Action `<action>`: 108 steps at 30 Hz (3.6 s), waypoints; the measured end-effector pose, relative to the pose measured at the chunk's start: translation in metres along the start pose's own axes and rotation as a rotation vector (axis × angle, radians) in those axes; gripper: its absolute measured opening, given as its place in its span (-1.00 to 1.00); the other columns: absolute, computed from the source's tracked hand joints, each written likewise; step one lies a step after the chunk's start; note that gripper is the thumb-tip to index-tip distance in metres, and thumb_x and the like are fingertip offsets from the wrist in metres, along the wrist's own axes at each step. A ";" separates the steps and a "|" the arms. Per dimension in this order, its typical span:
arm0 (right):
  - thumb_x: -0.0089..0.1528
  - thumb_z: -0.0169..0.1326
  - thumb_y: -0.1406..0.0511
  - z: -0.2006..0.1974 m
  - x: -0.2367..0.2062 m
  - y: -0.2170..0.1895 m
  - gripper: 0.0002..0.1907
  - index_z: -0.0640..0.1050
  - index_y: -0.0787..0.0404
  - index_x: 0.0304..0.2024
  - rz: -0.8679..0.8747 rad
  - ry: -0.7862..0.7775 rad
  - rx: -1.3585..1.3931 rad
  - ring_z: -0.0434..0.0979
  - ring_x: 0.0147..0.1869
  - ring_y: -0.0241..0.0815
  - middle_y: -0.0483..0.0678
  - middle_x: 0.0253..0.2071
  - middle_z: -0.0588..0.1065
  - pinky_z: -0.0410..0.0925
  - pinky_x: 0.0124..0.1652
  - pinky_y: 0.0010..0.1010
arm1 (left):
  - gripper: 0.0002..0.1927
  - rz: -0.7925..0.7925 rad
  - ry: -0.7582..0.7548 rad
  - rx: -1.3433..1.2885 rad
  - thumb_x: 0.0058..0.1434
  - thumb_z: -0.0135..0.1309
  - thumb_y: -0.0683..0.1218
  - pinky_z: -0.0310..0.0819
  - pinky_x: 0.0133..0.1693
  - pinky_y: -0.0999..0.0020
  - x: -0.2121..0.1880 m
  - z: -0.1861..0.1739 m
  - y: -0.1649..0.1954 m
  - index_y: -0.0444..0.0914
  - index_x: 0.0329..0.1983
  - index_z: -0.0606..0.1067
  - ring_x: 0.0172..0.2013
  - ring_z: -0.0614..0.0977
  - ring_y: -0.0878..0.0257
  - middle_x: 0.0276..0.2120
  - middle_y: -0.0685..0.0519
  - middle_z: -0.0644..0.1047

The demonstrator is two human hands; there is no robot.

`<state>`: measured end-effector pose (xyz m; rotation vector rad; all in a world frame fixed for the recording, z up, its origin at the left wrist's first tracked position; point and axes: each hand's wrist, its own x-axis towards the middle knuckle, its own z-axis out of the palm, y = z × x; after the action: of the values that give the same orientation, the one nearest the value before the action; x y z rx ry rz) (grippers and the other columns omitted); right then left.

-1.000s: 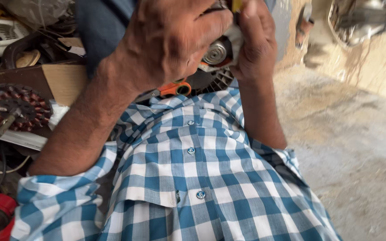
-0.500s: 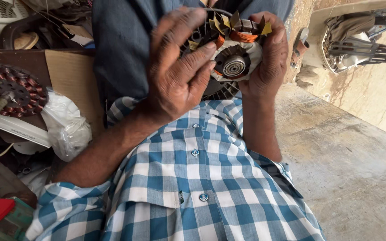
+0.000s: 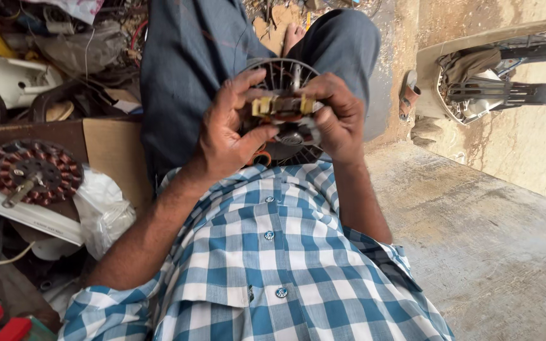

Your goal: The person sits on the floor and winds copper wire around a motor armature, using a small piece of cardboard to separate layers. They trim the wire with scissors and continue winding, occasionally adjusting the component in their hands.

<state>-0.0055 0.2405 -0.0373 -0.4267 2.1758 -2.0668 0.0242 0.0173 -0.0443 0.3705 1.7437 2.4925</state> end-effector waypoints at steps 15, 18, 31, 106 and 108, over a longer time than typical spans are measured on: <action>0.13 0.38 0.11 0.011 0.000 -0.017 -0.57 0.53 0.26 -0.17 0.110 -0.011 -0.076 0.48 -0.12 -0.34 -0.10 -0.16 0.45 0.37 -0.10 -0.51 | -0.31 -0.018 -0.182 0.242 0.27 0.31 -0.28 0.68 0.18 0.26 0.022 -0.017 0.023 -0.25 0.40 0.26 0.11 0.72 0.10 0.05 -0.14 0.63; 0.16 0.37 0.09 0.011 0.001 -0.016 -0.53 0.52 0.26 -0.11 0.108 -0.035 -0.043 0.47 -0.05 -0.35 -0.12 -0.11 0.44 0.36 -0.03 -0.52 | -0.30 -0.050 -0.206 0.239 0.25 0.29 -0.26 0.64 0.19 0.21 0.029 -0.016 0.035 -0.28 0.41 0.25 0.14 0.69 0.10 0.05 -0.13 0.62; 0.14 0.33 -0.06 0.015 -0.004 0.007 -0.42 0.58 0.28 -0.10 -0.033 0.021 -0.174 0.51 -0.05 -0.23 -0.07 -0.15 0.50 0.38 -0.03 -0.41 | -0.79 0.446 -0.296 0.884 0.27 0.27 -0.13 0.41 0.20 -0.02 0.045 0.007 0.046 -0.31 -0.08 0.59 0.08 0.61 0.01 -0.06 -0.06 0.62; 0.28 0.13 0.55 -0.088 -0.040 -0.003 -0.41 0.32 0.39 0.35 -0.044 0.451 -0.109 0.64 0.03 -0.08 0.12 0.17 0.47 0.51 -0.11 -0.41 | -0.54 -0.968 0.024 1.079 0.07 0.18 0.05 0.53 0.08 0.02 -0.095 -0.125 0.030 -0.29 -0.02 0.57 0.05 0.62 -0.18 -0.05 -0.27 0.61; 0.26 0.14 0.54 -0.087 -0.041 0.001 -0.40 0.31 0.37 0.34 -0.010 0.461 -0.136 0.65 0.02 -0.09 0.10 0.16 0.47 0.50 -0.15 -0.44 | -0.51 -0.945 0.022 1.093 0.06 0.21 0.06 0.51 0.10 0.04 -0.094 -0.124 0.031 -0.29 0.01 0.56 0.07 0.60 -0.18 -0.03 -0.28 0.60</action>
<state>0.0097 0.3355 -0.0373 0.0394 2.5728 -2.2030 0.0878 -0.1258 -0.0697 -0.3796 2.3344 0.8159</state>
